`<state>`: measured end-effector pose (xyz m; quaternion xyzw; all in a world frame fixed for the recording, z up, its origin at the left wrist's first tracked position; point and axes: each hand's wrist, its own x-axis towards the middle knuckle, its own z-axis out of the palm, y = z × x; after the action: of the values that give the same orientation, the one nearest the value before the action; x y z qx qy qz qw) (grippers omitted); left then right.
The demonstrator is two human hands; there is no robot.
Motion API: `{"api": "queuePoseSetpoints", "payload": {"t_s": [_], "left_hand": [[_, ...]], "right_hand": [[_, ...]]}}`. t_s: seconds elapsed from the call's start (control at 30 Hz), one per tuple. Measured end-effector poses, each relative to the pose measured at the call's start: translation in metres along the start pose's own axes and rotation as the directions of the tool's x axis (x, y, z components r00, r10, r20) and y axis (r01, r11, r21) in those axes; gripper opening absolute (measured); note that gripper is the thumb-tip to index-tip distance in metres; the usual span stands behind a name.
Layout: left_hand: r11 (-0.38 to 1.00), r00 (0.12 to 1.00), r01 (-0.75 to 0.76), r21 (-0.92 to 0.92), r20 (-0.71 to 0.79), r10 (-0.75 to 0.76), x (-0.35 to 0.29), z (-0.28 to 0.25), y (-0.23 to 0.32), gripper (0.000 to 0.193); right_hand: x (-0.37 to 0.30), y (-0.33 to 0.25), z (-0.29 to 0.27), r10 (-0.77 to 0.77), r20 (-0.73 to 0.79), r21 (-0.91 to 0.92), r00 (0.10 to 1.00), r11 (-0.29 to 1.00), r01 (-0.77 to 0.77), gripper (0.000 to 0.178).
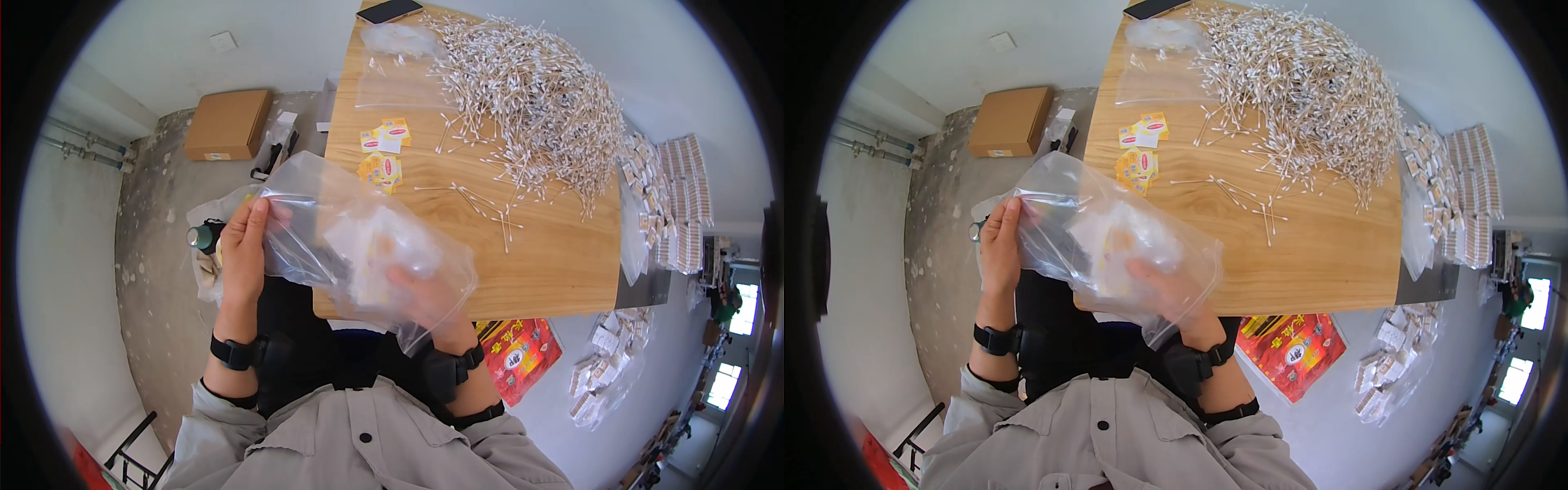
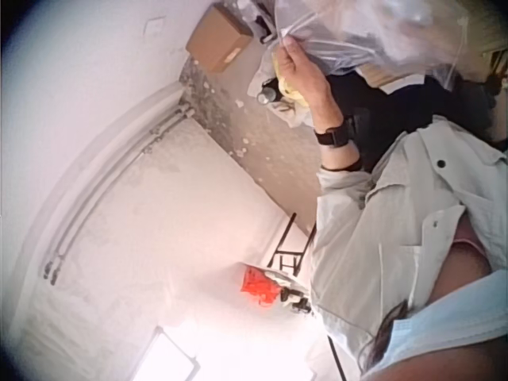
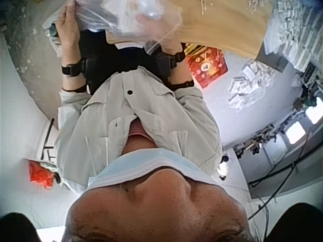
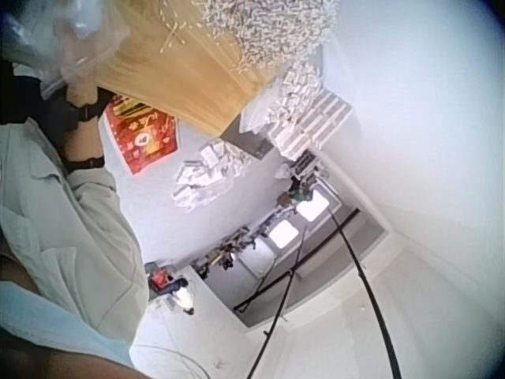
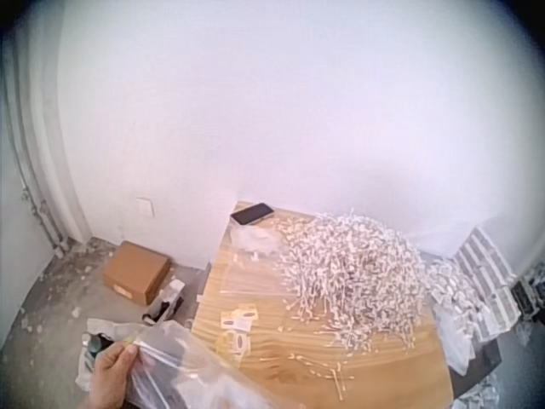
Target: The person sits on the floor at a low wooden table and packs cotton swabs into small plastic bags. They open a bag, place a yellow sticker on it, gather a bundle of swabs from a large pile, and insert them into the bag. The person repeats this process, handling the swabs and bags by hand.
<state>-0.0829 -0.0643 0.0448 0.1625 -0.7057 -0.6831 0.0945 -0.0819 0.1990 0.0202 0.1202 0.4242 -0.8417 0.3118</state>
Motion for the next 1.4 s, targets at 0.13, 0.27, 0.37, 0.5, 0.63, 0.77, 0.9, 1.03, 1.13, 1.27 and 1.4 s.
{"api": "queuePoseSetpoints", "payload": {"t_s": [0.13,0.27,0.37,0.5,0.63,0.77,0.9,1.03,1.13,1.27,1.4], "left_hand": [[0.993,0.994,0.07,-0.097,0.09,-0.062,0.008,-0.007,-0.001,0.029],[0.851,0.942,0.256,-0.458,0.318,-0.112,0.009,0.005,0.008,0.037],[0.772,0.808,0.379,-0.51,0.589,-0.009,0.004,0.012,0.004,0.062],[0.773,0.733,0.505,-0.384,0.663,-0.149,-0.004,0.027,0.008,0.069],[0.74,0.677,0.606,-0.293,0.679,-0.285,-0.011,0.029,0.004,0.059],[0.737,0.595,0.656,-0.164,0.713,-0.371,-0.011,0.022,-0.001,0.053],[0.823,0.624,0.562,-0.086,0.697,-0.353,-0.008,0.029,0.001,0.053],[0.831,0.722,0.514,-0.212,0.631,-0.285,-0.004,0.036,0.008,0.054],[0.801,0.653,0.569,-0.186,0.694,-0.302,-0.008,0.042,0.008,0.056],[0.796,0.573,0.602,-0.063,0.728,-0.375,-0.01,0.04,-0.005,0.059],[0.828,0.6,0.556,-0.07,0.723,-0.342,-0.013,0.053,0.008,0.064]], "right_hand": [[-0.002,-0.003,-0.015,0.044,-0.097,-0.031,0.994,0.998,-0.047,0.053],[-0.001,-0.008,-0.011,-0.239,0.019,-0.146,0.971,0.96,0.239,0.051],[0.002,-0.005,-0.011,-0.266,0.031,-0.253,0.964,0.93,0.265,0.05],[0.008,0.001,-0.017,-0.168,0.006,-0.281,0.986,0.946,0.162,0.049],[0.008,0.005,-0.019,-0.126,0.01,-0.118,0.992,0.985,0.126,0.051],[0.012,0.015,-0.024,-0.142,0.072,0.028,0.987,0.99,0.141,0.046],[0.012,0.008,-0.024,-0.178,0.041,0.011,0.983,0.984,0.178,0.044],[0.012,0.004,-0.03,-0.145,-0.006,-0.064,0.989,0.987,0.144,0.041],[0.005,-0.004,-0.02,-0.162,-0.05,-0.106,0.986,0.982,0.156,0.039],[0.008,0.003,-0.023,-0.155,-0.06,-0.075,0.986,0.986,0.151,0.038],[0.004,-0.006,-0.032,-0.133,-0.16,-0.414,0.978,0.909,0.056,0.042]]}}
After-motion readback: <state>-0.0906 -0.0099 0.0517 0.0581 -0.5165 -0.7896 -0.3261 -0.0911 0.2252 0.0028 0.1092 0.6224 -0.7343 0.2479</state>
